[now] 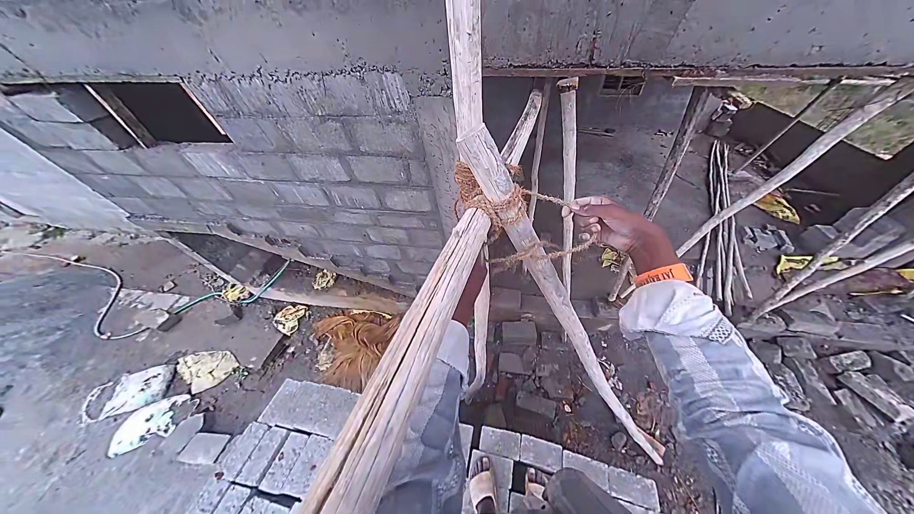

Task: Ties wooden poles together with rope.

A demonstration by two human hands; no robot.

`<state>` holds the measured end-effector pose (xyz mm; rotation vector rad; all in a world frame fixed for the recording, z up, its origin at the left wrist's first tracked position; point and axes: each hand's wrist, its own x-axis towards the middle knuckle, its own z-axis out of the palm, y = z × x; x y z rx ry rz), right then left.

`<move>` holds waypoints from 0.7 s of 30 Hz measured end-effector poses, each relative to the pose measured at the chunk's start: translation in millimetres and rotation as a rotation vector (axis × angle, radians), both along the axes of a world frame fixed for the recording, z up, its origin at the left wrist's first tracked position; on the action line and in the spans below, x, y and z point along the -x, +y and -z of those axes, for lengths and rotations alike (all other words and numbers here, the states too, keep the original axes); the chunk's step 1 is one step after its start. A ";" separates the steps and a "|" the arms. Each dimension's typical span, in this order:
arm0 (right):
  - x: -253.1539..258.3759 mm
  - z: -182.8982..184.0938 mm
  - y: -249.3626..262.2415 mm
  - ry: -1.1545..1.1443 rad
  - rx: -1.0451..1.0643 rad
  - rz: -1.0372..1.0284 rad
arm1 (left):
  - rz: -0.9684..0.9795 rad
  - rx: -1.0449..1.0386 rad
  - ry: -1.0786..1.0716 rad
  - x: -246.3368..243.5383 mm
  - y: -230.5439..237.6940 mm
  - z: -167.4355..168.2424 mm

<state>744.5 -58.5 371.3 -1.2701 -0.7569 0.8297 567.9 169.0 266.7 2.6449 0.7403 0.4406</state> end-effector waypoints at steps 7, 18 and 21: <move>31.5 51.1 -9.7 0.265 -0.444 -0.168 | -0.011 1.841 -0.854 -9.8 -25.4 18.8; -50.3 -46.1 -45.6 -0.471 0.882 -0.013 | 0.172 0.520 -0.301 10.9 11.1 28.7; -82.2 -87.0 -76.9 -0.558 0.841 0.162 | 0.034 0.328 0.019 24.2 23.2 3.9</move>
